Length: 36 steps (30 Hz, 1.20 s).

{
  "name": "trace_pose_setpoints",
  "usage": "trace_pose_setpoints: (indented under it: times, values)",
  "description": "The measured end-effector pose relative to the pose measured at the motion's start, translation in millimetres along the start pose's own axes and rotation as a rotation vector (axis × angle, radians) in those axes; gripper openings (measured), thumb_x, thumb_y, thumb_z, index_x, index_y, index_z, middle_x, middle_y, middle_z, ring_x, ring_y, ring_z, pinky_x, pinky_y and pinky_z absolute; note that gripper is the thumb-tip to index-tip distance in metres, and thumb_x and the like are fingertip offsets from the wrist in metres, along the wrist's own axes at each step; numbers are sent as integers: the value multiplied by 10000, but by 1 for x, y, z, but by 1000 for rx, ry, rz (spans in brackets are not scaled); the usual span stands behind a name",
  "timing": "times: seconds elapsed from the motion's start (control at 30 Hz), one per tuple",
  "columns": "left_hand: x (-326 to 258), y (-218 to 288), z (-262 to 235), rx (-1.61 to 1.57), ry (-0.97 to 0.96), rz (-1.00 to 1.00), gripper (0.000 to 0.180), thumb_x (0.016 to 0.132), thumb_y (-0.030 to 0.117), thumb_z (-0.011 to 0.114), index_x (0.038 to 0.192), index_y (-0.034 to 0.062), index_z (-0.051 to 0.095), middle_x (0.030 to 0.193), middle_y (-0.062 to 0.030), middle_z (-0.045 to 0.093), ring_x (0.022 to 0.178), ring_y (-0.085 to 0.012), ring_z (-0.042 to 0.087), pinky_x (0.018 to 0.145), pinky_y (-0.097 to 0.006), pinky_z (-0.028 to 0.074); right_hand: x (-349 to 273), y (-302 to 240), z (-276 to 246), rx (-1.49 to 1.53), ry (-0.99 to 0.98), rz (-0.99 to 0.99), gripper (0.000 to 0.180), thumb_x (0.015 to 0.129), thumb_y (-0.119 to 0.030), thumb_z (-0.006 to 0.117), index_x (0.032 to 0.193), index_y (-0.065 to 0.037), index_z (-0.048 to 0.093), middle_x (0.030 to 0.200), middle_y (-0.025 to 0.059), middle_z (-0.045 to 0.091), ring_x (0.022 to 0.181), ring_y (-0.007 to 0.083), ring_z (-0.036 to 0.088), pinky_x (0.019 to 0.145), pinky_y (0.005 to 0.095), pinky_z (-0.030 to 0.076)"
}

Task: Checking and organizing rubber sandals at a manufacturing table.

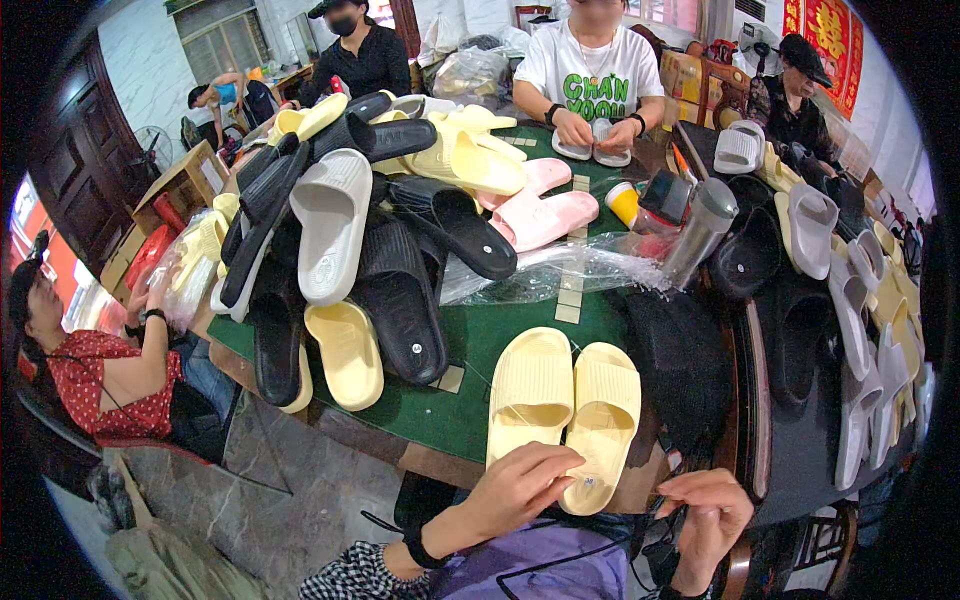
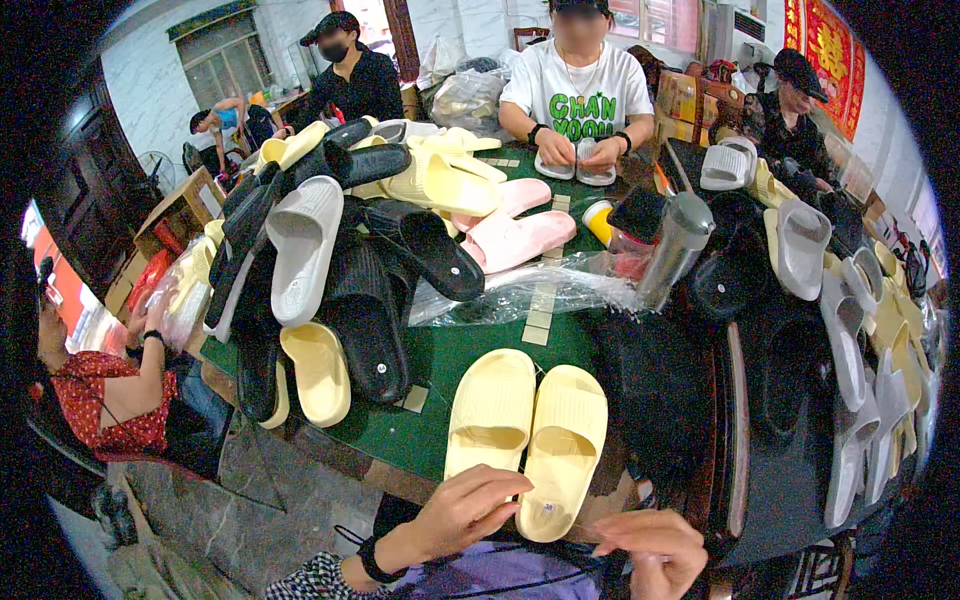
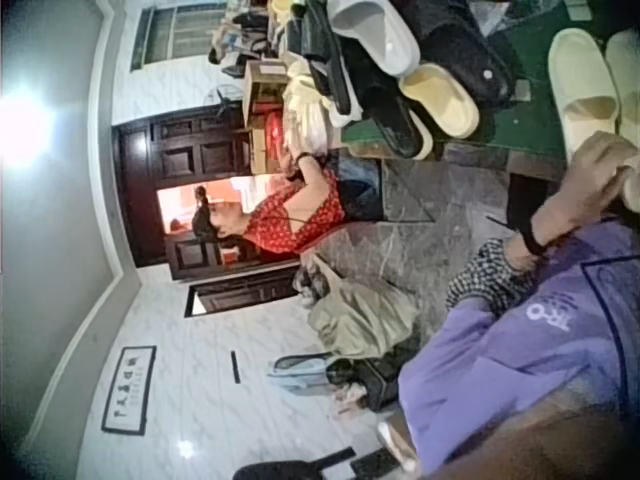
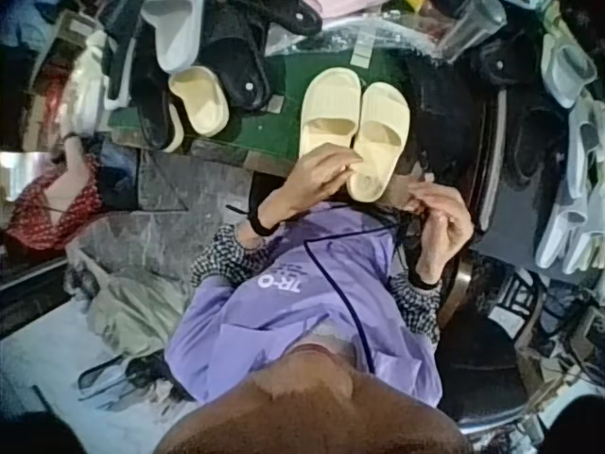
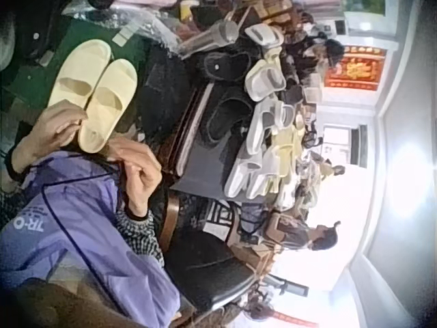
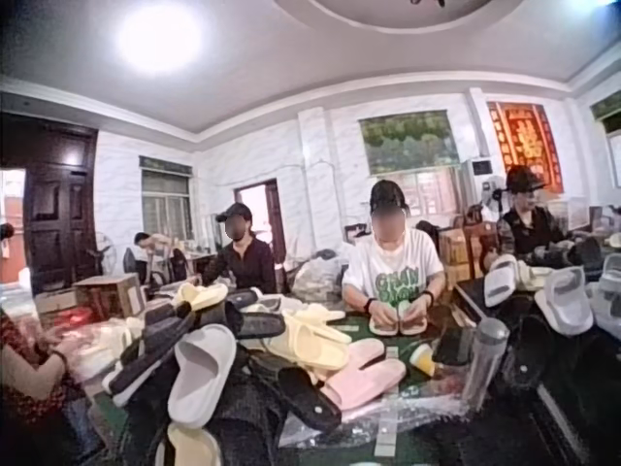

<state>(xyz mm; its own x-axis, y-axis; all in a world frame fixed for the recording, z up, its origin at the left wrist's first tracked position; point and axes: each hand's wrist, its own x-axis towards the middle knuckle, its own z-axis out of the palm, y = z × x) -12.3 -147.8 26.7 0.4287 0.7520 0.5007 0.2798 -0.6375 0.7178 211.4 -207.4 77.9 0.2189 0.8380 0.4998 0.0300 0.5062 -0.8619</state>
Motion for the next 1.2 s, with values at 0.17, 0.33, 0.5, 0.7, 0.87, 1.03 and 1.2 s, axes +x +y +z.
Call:
trace_pose_setpoints:
  times: [0.17, 0.33, 0.5, 0.7, 0.87, 1.03, 1.2]
  values:
    - [-2, -5, -15, 203, 15, 45, 205, 821, 100, 710, 1009, 29, 671, 1018, -100, 675, 907, -282, 651, 778, -383, 538, 11, 0, -22, -37, 131, 11, 182, 1005, -196, 536, 1018, -15, 540, 743, 90, 561, 610, 155, 595, 447, 213, 451]
    - [-4, 2, -27, 367, -49, 114, 212, 773, 150, 756, 953, 76, 674, 972, -66, 664, 871, -244, 637, 744, -358, 526, 17, 5, -23, -57, 308, 114, 261, 949, -45, 535, 1200, -3, 478, 723, 122, 605, 530, 160, 592, 452, 220, 467]
    - [-26, 29, -24, 390, -127, 199, 208, 760, 208, 773, 867, 94, 636, 832, 3, 573, 790, -178, 582, 702, -301, 483, 21, 16, -17, -91, 192, 332, 83, 958, 20, 497, 1035, -11, 488, 760, 97, 618, 551, 107, 568, 473, 204, 447]
    - [-52, 54, -26, 429, -197, 183, 185, 773, 217, 761, 860, 98, 649, 821, 12, 584, 796, -158, 589, 686, -292, 467, 15, 31, -3, -157, -9, 570, 120, 959, 7, 532, 1034, 28, 623, 832, 81, 682, 624, 75, 590, 546, 193, 452]
    - [-63, 49, -30, 429, -205, 153, 191, 766, 215, 766, 865, 97, 652, 840, 11, 602, 814, -160, 599, 692, -300, 470, 10, 44, 13, -242, -221, 639, 140, 925, 9, 574, 1039, 55, 640, 833, 98, 694, 677, 101, 649, 569, 225, 489]
    - [-56, 26, -30, 483, -213, 91, 184, 749, 194, 772, 824, 101, 632, 814, -1, 586, 773, -188, 578, 662, -322, 459, 16, 56, 26, -475, -375, 420, 230, 898, -41, 618, 1107, 55, 614, 900, 163, 681, 737, 259, 686, 647, 331, 537]
    - [-32, 3, -28, 530, -198, 89, 157, 748, 163, 745, 804, 103, 611, 781, -15, 536, 767, -213, 547, 655, -343, 443, 17, 62, 37, -828, -519, 55, 537, 886, -199, 664, 1325, 25, 449, 1225, 262, 526, 1080, 430, 575, 811, 452, 542]
